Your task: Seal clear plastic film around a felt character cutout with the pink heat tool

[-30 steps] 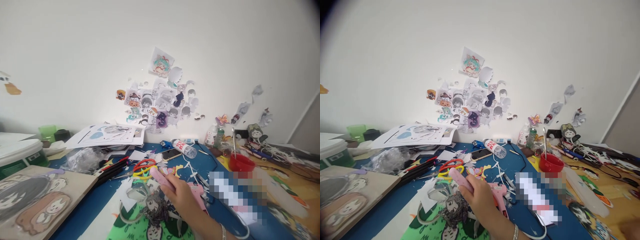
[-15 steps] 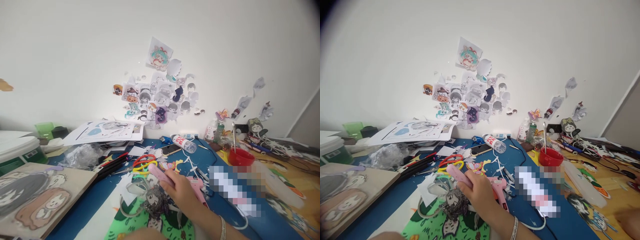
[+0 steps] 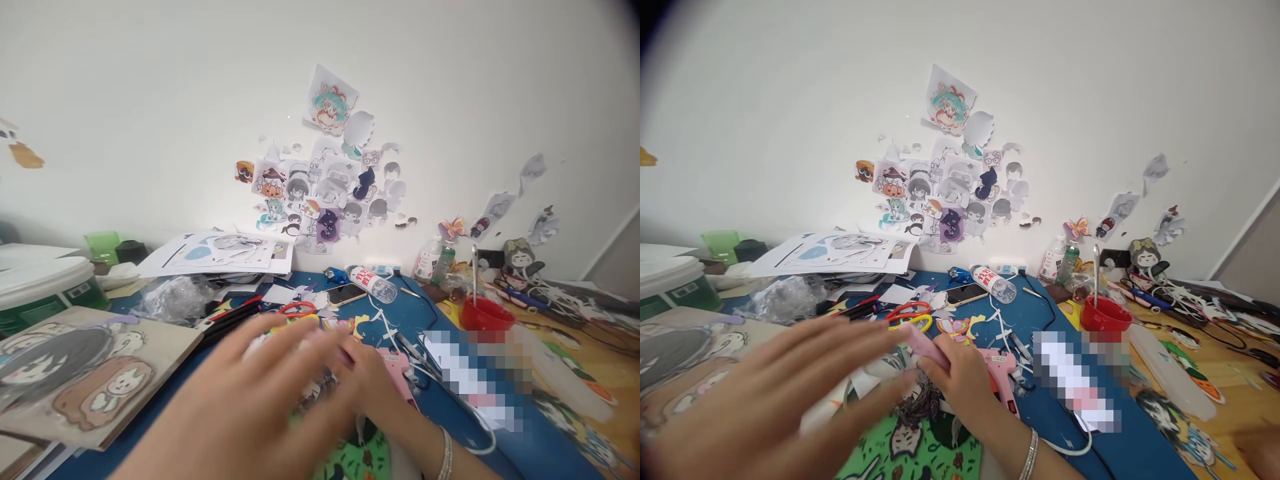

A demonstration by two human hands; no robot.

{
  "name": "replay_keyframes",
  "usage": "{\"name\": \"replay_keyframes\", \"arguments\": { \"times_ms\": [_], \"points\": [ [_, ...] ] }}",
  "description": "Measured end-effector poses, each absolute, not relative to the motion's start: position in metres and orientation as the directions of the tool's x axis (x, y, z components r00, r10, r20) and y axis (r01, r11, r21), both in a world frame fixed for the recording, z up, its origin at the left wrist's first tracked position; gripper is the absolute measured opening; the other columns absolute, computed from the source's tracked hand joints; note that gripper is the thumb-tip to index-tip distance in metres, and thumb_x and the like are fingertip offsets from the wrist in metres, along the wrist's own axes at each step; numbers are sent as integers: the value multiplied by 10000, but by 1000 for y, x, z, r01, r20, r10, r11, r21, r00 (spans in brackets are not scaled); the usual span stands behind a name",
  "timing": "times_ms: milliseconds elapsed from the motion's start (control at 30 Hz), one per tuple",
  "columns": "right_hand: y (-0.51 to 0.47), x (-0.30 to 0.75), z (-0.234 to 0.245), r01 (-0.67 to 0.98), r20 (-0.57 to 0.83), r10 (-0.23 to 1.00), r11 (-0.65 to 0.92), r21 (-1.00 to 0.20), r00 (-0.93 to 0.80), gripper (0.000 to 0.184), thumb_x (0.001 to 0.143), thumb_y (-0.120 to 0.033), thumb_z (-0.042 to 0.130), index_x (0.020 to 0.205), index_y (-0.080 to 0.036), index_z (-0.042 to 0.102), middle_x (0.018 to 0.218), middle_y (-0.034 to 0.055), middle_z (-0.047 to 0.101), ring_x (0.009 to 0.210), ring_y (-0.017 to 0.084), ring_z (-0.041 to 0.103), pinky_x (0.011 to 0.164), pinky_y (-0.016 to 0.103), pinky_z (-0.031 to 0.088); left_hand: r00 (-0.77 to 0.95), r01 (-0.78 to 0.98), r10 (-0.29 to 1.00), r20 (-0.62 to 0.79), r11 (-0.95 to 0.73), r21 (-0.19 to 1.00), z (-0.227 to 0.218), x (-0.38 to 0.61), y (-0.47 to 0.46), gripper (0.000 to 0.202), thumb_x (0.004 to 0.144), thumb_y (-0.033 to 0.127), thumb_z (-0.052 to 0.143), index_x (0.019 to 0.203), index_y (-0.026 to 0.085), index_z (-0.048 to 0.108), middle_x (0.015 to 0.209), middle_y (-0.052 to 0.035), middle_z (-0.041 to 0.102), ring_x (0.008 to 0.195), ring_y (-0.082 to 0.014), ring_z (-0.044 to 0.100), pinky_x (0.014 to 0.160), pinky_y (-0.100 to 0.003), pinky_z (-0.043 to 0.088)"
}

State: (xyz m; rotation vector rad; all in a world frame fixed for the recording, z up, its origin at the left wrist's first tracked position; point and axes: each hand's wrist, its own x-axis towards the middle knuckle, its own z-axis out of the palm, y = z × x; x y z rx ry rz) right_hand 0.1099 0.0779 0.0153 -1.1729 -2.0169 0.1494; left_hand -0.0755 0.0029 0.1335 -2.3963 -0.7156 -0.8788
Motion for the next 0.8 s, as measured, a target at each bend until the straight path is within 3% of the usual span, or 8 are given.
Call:
{"name": "replay_keyframes", "arguments": {
  "times_ms": [67,167,233,333,467,667,800],
  "points": [
    [76,110,17,660,525,805,556,-505,-276,365,881,-525,382,758,-208,514,621,-8,548,569,151,499,521,243,312,553,743,464,692,-650,-157,121,-83,31,323,874,328,425,1149,237,568,1149,-91,651,1000,-279,623,833,-467,519],
    [74,110,20,619,515,806,570,-540,-293,422,865,-584,362,736,-204,494,616,-21,512,572,141,477,526,236,289,351,832,682,642,-541,120,92,-96,63,647,811,552,478,1297,130,421,1166,-184,632,1042,-336,600,836,-505,508],
    [72,109,20,605,541,779,605,-518,-316,456,853,-617,348,714,-203,478,600,-26,492,554,135,461,513,235,263,298,789,794,530,-517,331,73,-102,73,647,834,503,480,1378,209,288,1160,-117,652,1040,-274,619,833,-425,529],
    [70,108,19,615,574,733,653,-443,-365,477,845,-634,346,670,-203,451,579,-28,484,529,127,443,499,241,233,332,707,828,452,-536,461,59,-105,69,448,818,465,532,1238,320,476,1134,-19,677,1037,-227,627,877,-359,513],
    [68,106,19,622,621,651,717,-315,-436,493,864,-625,319,638,-204,439,561,-27,498,509,122,430,484,249,216,361,672,816,451,-564,481,63,-105,53,283,782,490,567,1006,329,629,1013,24,723,937,-210,668,817,-289,541],
    [69,105,16,616,735,494,777,-132,-465,509,877,-620,300,738,-195,543,577,2,556,525,148,479,491,265,255,463,660,713,527,-674,333,69,-110,47,260,782,441,603,1008,315,617,987,11,711,915,-192,668,798,-248,546],
    [71,107,15,614,716,522,772,-165,-464,477,863,-614,357,864,-187,568,663,27,610,588,169,536,540,270,337,515,643,621,591,-735,213,65,-113,48,254,804,358,600,1049,298,581,1016,-8,702,945,-197,664,849,-273,538]
  ]
}}
